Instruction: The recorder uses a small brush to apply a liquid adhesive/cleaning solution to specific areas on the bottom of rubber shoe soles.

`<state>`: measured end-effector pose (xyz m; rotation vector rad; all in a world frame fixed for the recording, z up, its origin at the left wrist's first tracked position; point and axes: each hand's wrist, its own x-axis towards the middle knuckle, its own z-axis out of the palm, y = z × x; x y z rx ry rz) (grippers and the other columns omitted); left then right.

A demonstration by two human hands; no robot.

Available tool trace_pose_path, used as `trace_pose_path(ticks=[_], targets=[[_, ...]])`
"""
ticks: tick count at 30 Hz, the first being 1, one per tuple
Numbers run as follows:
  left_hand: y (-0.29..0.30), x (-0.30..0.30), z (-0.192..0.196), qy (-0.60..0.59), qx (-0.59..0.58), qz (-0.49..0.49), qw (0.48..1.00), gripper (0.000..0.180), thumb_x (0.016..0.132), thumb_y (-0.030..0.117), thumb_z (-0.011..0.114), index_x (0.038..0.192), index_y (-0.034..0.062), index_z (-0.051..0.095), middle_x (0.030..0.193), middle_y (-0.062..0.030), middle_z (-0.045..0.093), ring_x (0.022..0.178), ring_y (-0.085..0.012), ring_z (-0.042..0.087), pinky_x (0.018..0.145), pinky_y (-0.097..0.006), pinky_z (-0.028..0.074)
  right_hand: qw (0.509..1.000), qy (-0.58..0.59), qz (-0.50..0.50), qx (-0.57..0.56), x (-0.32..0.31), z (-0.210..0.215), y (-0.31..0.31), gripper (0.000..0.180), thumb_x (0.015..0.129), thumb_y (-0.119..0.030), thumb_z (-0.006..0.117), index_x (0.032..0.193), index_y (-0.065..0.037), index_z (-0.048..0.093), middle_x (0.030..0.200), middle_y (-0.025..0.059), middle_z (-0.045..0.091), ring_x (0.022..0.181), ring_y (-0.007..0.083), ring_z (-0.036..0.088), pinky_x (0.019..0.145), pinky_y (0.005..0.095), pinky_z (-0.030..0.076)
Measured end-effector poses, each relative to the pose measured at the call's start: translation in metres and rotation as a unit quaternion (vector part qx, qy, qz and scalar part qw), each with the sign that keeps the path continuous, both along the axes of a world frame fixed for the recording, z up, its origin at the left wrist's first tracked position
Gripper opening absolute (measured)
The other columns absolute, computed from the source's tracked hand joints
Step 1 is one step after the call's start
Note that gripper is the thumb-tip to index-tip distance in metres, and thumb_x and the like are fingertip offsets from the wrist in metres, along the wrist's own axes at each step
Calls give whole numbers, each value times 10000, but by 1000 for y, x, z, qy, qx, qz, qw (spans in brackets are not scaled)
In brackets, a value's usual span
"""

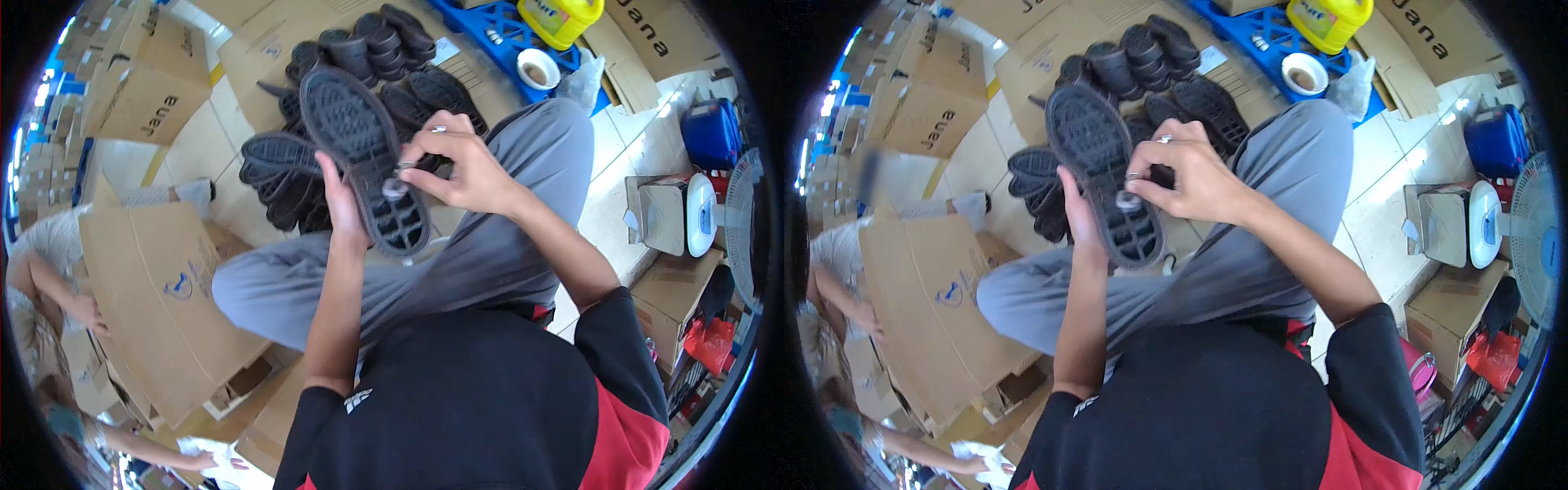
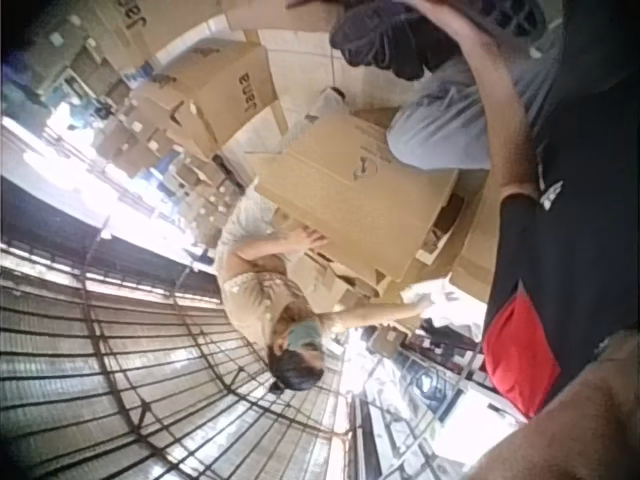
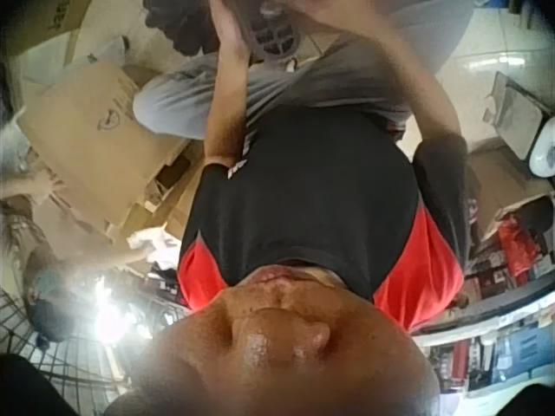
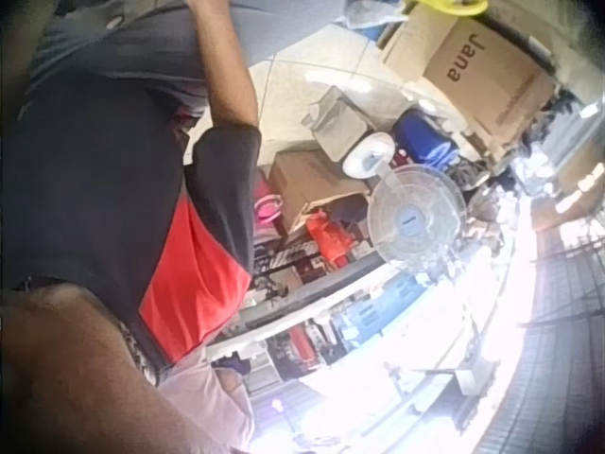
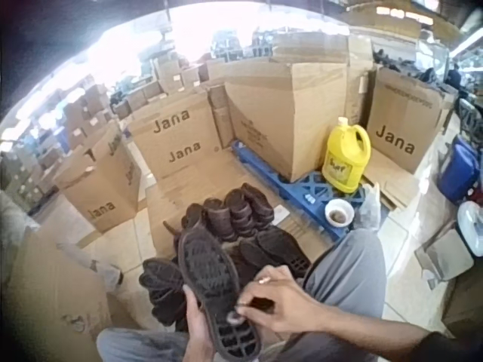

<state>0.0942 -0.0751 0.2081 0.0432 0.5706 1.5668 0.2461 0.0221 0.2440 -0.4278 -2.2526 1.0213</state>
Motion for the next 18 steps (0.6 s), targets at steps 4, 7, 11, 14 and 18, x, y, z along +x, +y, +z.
trace_pose_path(ticks=[4,7,11,14,18], targets=[[8,8,-8,41,-59,-45,996,908,788,742,173,1230,-10,426,1107,-200,560,926,-305,589,784,-407,503,998,-1,-55,34,-3,-6,43,87,715,-172,670,769,-110,640,759,63,599,805,205,516,802,337,341],[26,7,-29,107,-87,-86,987,833,834,681,160,1200,-4,462,1077,-183,585,909,-280,600,796,-389,501,975,109,-191,35,20,-3,95,69,734,-131,671,794,-103,651,755,65,620,682,156,545,711,278,406],[69,11,-81,130,-130,-113,977,744,879,608,203,1231,0,451,1133,-180,564,978,-262,578,833,-379,485,886,251,-366,-133,72,3,135,57,794,-115,658,827,-70,646,723,0,607,638,71,510,621,201,390],[113,19,-124,128,-227,-87,961,668,902,559,241,1193,9,484,1114,-139,581,971,-254,582,849,-391,476,825,298,-401,-264,91,0,136,100,813,-130,654,852,-40,635,705,-13,577,639,46,473,603,191,364],[168,34,-178,151,-279,-41,947,553,936,470,307,1214,12,443,1180,-104,532,1034,-248,531,891,-388,430,821,299,-377,-308,97,2,136,123,805,-142,661,855,-35,627,713,-15,564,645,52,446,627,199,342]])
